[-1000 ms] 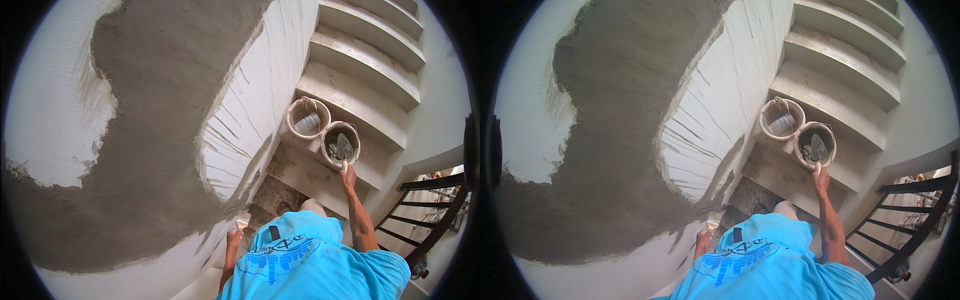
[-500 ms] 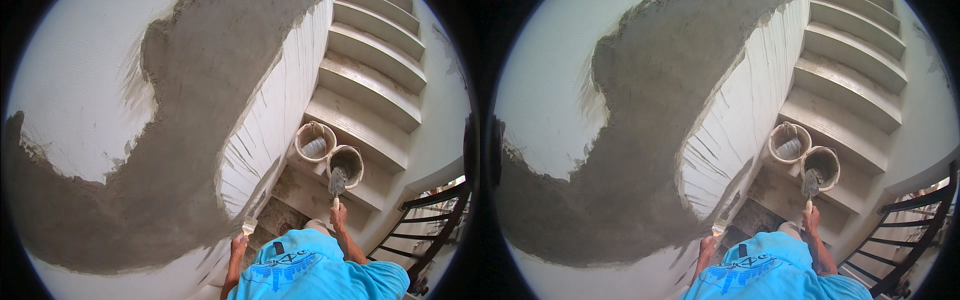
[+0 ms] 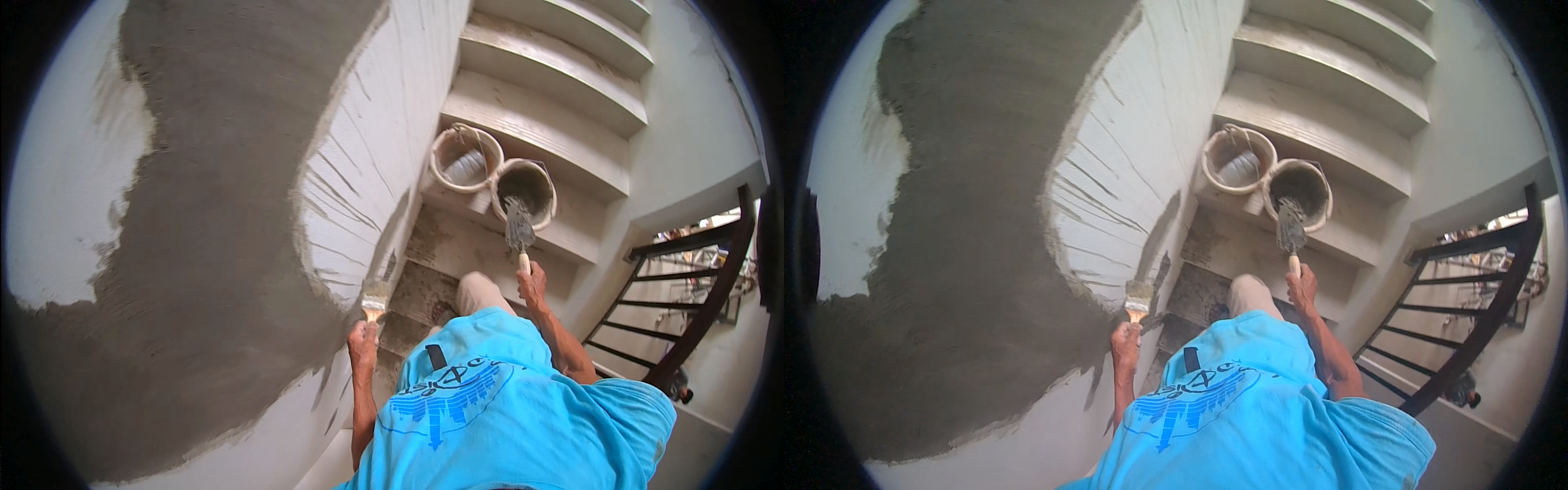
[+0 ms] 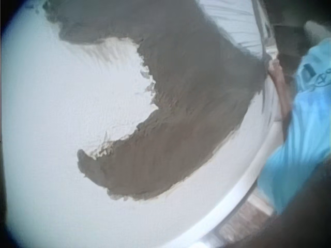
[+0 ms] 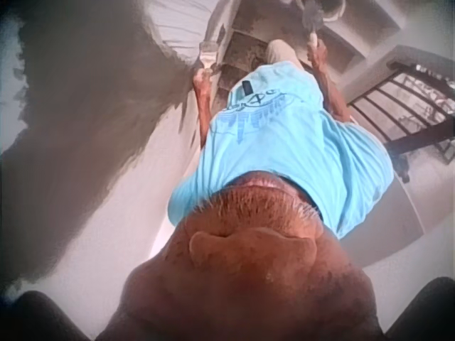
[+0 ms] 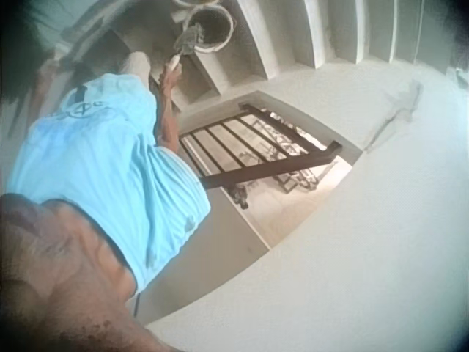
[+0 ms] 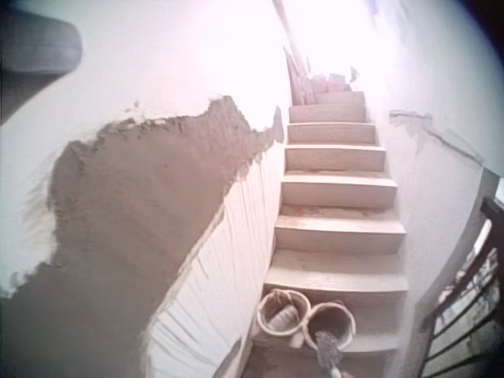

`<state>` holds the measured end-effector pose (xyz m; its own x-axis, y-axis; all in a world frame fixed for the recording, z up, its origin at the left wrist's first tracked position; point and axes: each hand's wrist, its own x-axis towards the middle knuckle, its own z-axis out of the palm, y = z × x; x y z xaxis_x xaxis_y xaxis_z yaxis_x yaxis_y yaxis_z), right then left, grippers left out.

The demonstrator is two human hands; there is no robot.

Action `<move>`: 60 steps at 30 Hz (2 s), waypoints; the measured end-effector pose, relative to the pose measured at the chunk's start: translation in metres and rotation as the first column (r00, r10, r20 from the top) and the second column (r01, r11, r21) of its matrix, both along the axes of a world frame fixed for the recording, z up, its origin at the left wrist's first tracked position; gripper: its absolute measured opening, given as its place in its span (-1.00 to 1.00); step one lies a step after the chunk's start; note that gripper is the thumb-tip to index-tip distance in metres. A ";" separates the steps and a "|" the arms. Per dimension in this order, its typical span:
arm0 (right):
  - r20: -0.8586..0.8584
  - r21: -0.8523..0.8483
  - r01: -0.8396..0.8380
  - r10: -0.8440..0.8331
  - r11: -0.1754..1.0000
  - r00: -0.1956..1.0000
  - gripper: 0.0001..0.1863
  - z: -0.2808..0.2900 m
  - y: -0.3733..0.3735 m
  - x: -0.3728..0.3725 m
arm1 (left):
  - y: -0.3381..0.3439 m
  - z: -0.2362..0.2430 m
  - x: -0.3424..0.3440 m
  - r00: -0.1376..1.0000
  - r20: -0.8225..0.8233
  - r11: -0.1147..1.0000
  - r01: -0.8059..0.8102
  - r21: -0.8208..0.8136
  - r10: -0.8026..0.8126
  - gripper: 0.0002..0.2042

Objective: The person applies plaster to a curved ceiling using a trowel and a brush. They repeatedly scoop plaster from buckets placed on the stairs and spread it evenly across the ceiling surface.

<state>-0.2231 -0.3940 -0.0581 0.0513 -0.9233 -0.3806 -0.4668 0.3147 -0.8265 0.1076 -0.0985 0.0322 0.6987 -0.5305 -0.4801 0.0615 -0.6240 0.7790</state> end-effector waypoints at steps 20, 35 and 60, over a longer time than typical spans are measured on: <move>0.697 0.286 0.222 -0.361 0.932 0.619 -0.62 0.056 -0.104 0.095 | -0.221 -0.003 0.009 0.935 0.121 0.938 0.342 -0.060 -0.334 -0.64; 0.524 0.102 0.336 -0.338 0.936 0.782 -0.39 0.004 -0.114 0.127 | -0.431 -0.097 0.014 0.628 0.540 0.774 0.629 0.072 -0.560 -0.78; 0.474 0.243 0.348 -0.424 0.905 0.772 -0.45 0.002 -0.134 0.112 | -0.558 -0.228 -0.015 0.187 0.401 0.402 0.723 0.562 -0.897 -0.80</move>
<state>-0.1113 -0.5278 -0.0560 -0.0797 -0.8489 -0.5225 0.1889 0.5018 -0.8441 0.0923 -0.6567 -0.1962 0.0670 -0.9286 -0.3650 -0.9577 -0.1624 0.2374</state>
